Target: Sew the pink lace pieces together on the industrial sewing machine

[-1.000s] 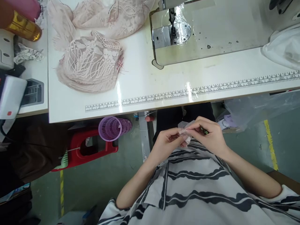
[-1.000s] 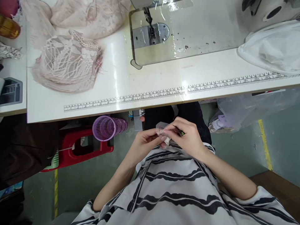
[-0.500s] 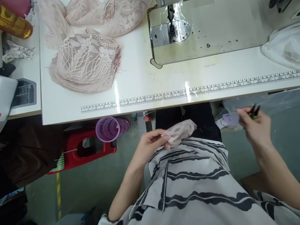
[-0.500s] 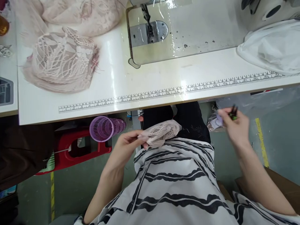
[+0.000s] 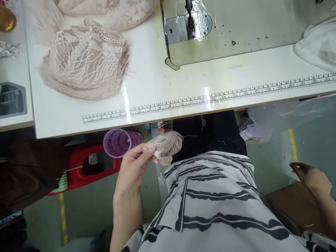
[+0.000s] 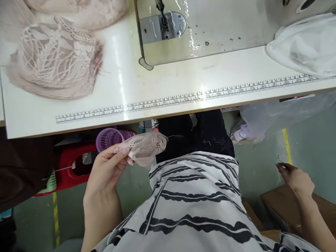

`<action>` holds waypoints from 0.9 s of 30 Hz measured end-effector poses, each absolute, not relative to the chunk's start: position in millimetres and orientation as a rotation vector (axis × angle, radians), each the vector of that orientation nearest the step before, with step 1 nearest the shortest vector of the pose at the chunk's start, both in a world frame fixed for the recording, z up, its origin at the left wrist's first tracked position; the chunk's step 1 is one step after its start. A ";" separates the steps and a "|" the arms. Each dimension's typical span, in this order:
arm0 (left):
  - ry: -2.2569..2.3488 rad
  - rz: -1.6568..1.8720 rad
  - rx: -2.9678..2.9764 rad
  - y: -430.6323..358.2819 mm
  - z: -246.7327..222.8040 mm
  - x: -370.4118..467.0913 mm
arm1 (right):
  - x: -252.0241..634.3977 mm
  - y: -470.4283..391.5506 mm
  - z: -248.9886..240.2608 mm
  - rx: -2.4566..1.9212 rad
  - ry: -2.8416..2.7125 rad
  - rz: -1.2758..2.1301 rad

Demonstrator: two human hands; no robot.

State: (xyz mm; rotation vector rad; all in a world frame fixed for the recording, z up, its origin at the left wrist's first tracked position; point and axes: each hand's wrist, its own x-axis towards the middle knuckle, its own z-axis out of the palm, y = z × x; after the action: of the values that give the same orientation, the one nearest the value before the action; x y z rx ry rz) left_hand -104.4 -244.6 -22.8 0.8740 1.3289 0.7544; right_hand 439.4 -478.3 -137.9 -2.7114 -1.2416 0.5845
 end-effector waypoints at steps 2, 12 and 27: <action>1.339 0.763 0.874 -246.4 -24.0 -107.8 | 396.4 -429.9 -129.9 -2.598 -1.289 0.505; 1.409 0.751 0.851 -253.8 -20.0 -104.0 | 136.2 -248.1 -125.5 -1.602 -1.796 1.204; 1.348 0.742 0.830 -243.8 -27.2 -110.6 | 247.7 -308.0 -103.8 -2.062 -1.961 1.062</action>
State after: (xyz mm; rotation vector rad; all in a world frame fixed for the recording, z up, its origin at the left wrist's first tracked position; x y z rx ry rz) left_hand -110.6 -243.8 -27.2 0.8299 1.3482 0.7421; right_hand 247.7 -308.0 -103.8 -2.0616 -1.9608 1.0620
